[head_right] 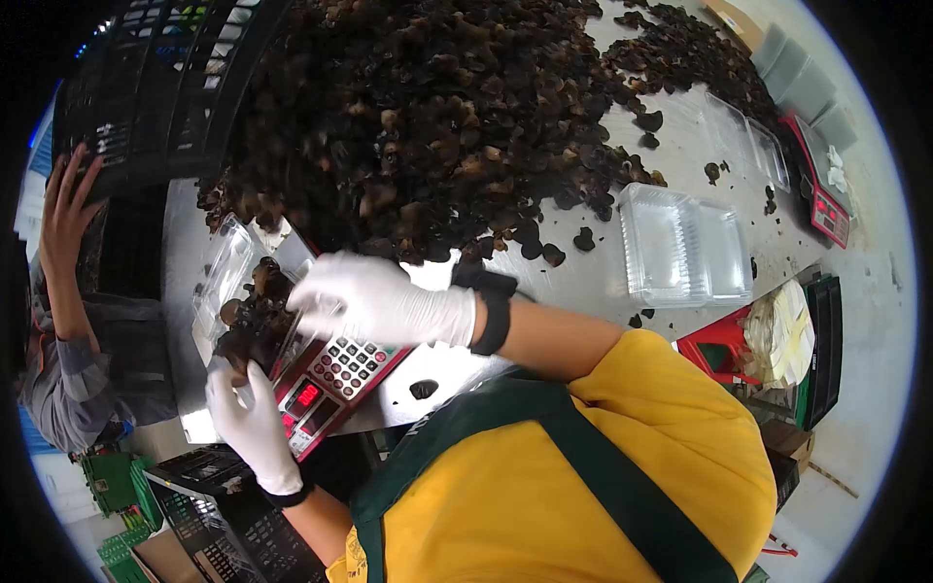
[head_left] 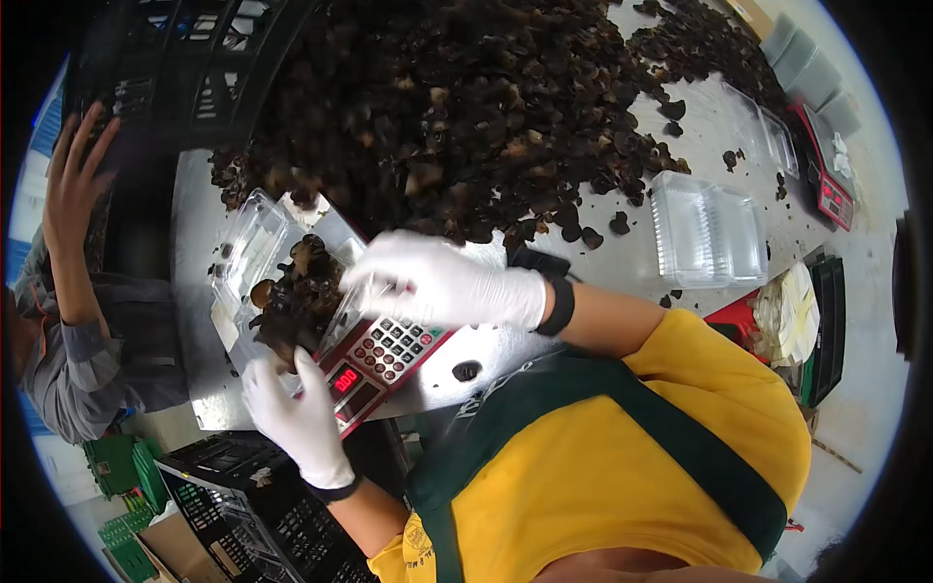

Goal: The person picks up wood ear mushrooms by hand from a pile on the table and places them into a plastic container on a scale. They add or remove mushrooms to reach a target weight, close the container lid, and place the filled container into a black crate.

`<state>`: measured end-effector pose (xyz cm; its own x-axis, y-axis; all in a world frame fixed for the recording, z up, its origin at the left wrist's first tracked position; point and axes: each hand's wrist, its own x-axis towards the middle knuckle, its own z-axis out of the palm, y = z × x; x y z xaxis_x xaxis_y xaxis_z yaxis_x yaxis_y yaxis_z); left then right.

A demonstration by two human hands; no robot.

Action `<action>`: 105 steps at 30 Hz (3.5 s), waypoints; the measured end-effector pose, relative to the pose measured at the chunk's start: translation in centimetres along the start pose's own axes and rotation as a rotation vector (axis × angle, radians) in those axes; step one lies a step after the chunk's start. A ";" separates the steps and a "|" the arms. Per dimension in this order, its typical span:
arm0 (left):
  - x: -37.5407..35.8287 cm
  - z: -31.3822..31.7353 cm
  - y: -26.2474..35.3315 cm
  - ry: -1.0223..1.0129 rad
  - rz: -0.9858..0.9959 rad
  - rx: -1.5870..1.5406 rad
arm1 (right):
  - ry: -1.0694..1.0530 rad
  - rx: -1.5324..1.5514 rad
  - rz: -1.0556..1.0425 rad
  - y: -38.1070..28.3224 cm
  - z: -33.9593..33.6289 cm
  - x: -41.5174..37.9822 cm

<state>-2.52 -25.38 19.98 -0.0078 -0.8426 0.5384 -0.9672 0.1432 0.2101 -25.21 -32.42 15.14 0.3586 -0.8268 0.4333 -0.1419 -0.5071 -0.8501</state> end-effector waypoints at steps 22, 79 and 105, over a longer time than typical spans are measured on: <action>-11.3 9.7 4.1 -0.689 0.621 -0.299 | 0.249 -0.740 0.055 9.1 -5.7 -3.3; 23.1 15.3 1.7 -0.895 0.033 0.155 | 0.463 0.911 0.391 5.6 -14.2 3.2; 0.7 -0.3 -2.8 -0.405 0.072 0.004 | 0.247 -0.991 0.008 -2.2 -12.0 -7.2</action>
<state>0.20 -26.25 20.02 -0.1738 -0.9670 0.1865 -0.9615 0.2076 0.1803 -38.55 -28.22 17.48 0.1696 -0.8015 0.5735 -0.8833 -0.3817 -0.2722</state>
